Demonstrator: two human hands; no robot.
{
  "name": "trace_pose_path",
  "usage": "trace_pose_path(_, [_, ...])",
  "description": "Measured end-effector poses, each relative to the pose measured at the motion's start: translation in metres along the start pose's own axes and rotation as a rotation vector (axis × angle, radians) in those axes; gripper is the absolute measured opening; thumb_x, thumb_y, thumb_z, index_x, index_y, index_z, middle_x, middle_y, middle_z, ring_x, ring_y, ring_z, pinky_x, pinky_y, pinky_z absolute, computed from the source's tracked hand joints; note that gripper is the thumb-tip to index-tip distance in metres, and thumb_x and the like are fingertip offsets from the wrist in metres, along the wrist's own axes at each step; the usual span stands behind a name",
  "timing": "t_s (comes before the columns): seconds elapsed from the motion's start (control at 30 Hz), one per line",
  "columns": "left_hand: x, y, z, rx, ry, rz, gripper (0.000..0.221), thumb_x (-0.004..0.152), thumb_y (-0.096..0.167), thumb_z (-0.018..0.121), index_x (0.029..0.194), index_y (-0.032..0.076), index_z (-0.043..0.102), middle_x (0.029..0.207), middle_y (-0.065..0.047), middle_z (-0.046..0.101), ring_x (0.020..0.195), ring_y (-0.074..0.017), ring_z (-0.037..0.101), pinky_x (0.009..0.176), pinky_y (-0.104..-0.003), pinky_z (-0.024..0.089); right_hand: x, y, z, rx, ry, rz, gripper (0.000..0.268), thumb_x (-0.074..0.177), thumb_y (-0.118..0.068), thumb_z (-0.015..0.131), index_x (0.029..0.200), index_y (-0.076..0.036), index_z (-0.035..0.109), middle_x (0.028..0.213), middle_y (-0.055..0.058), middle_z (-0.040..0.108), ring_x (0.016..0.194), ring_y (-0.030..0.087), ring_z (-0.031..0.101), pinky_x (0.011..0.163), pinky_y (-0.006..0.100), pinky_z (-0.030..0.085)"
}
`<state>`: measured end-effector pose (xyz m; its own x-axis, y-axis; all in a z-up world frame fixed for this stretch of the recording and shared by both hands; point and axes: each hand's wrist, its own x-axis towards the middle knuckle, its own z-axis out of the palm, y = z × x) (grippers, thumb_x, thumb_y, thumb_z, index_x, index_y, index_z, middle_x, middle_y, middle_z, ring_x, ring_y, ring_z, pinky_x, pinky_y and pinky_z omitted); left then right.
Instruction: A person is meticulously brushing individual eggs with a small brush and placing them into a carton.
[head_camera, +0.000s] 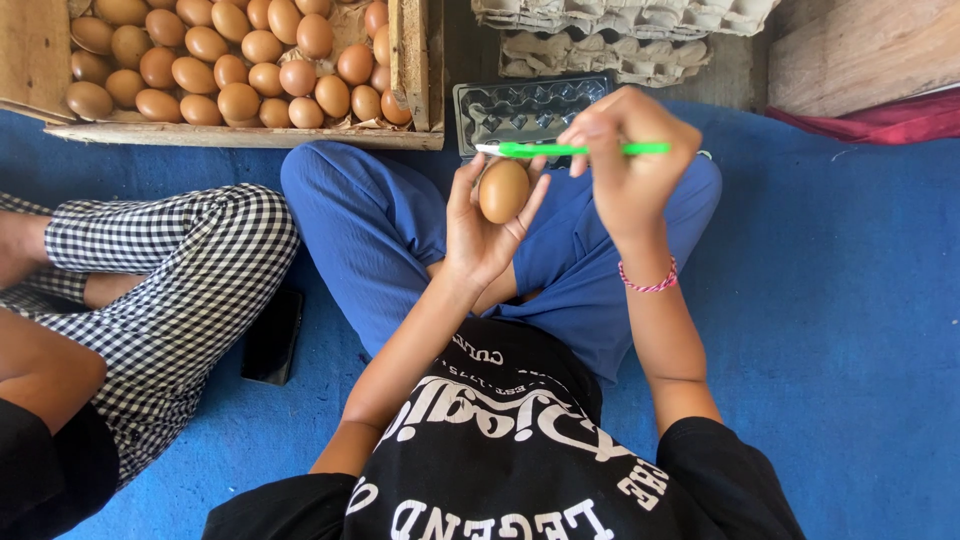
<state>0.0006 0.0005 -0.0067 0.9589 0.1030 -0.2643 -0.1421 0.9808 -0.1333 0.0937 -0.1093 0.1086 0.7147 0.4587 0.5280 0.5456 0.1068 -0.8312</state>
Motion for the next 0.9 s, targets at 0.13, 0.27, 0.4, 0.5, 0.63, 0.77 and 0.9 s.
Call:
trace_pose_path(0.13, [0.008, -0.001, -0.005, 0.075, 0.048, 0.013, 0.041, 0.101, 0.034, 0.065, 0.126, 0.001, 0.063, 0.128, -0.015, 0.066, 0.121, -0.0294, 0.067, 0.106, -0.045, 0.057, -0.006, -0.008, 0.009, -0.217, -0.079, -0.363, 0.048, 0.100, -0.005, 0.078, 0.059, -0.004, 0.053, 0.056, 0.011, 0.059, 0.038, 0.029, 0.053, 0.038, 0.033, 0.039])
trace_pose_path(0.27, [0.010, -0.004, -0.016, -0.024, 0.089, 0.020, 0.032, 0.101, 0.026, 0.064, 0.119, 0.000, 0.065, 0.123, -0.018, 0.070, 0.118, -0.0328, 0.068, 0.110, -0.048, 0.055, -0.014, -0.019, 0.000, -0.143, -0.050, -0.318, 0.051, 0.103, -0.016, 0.070, 0.055, -0.007, 0.055, 0.054, 0.005, 0.058, 0.039, 0.017, 0.048, 0.041, 0.028, 0.042])
trace_pose_path(0.4, [0.015, -0.005, -0.015, -0.043, 0.108, 0.038, 0.032, 0.101, 0.020, 0.062, 0.123, -0.002, 0.064, 0.131, -0.020, 0.066, 0.129, -0.0359, 0.062, 0.113, -0.052, 0.051, -0.015, -0.001, -0.009, -0.258, 0.071, -0.470, 0.052, 0.107, -0.012, 0.066, 0.056, -0.003, 0.058, 0.054, 0.008, 0.063, 0.038, 0.021, 0.054, 0.040, 0.032, 0.046])
trace_pose_path(0.5, [0.021, -0.005, -0.024, -0.011, 0.078, 0.097, 0.028, 0.103, 0.020, 0.060, 0.123, 0.000, 0.063, 0.123, -0.019, 0.068, 0.123, -0.0348, 0.065, 0.113, -0.051, 0.052, -0.037, -0.018, 0.009, -0.147, -0.011, -0.420, 0.053, 0.097, -0.005, 0.074, 0.053, -0.007, 0.044, 0.050, 0.007, 0.047, 0.035, 0.021, 0.043, 0.038, 0.032, 0.041])
trace_pose_path(0.63, [0.021, -0.004, -0.027, -0.037, 0.085, 0.098, 0.027, 0.103, 0.019, 0.061, 0.120, -0.001, 0.065, 0.119, -0.019, 0.069, 0.120, -0.0355, 0.066, 0.113, -0.051, 0.052, -0.039, -0.014, -0.006, -0.050, 0.069, -0.337, 0.052, 0.107, -0.017, 0.058, 0.057, -0.001, 0.059, 0.051, 0.008, 0.058, 0.040, 0.017, 0.055, 0.042, 0.029, 0.049])
trace_pose_path(0.77, [0.019, -0.008, -0.022, 0.041, 0.086, 0.107, 0.037, 0.103, 0.027, 0.063, 0.125, -0.002, 0.064, 0.118, -0.020, 0.068, 0.118, -0.0357, 0.066, 0.112, -0.051, 0.053, -0.029, -0.013, 0.003, -0.246, 0.069, -0.463, 0.046, 0.104, -0.008, 0.066, 0.059, -0.001, 0.058, 0.058, 0.010, 0.063, 0.043, 0.023, 0.058, 0.041, 0.033, 0.049])
trace_pose_path(0.9, [0.022, -0.007, -0.032, 0.182, 0.034, 0.099, 0.058, 0.103, 0.046, 0.061, 0.136, -0.001, 0.059, 0.119, -0.018, 0.067, 0.114, -0.0316, 0.067, 0.108, -0.046, 0.056, -0.030, -0.024, -0.002, -0.082, -0.009, -0.294, 0.054, 0.107, -0.017, 0.060, 0.054, -0.008, 0.054, 0.051, 0.002, 0.058, 0.039, 0.013, 0.052, 0.044, 0.025, 0.047])
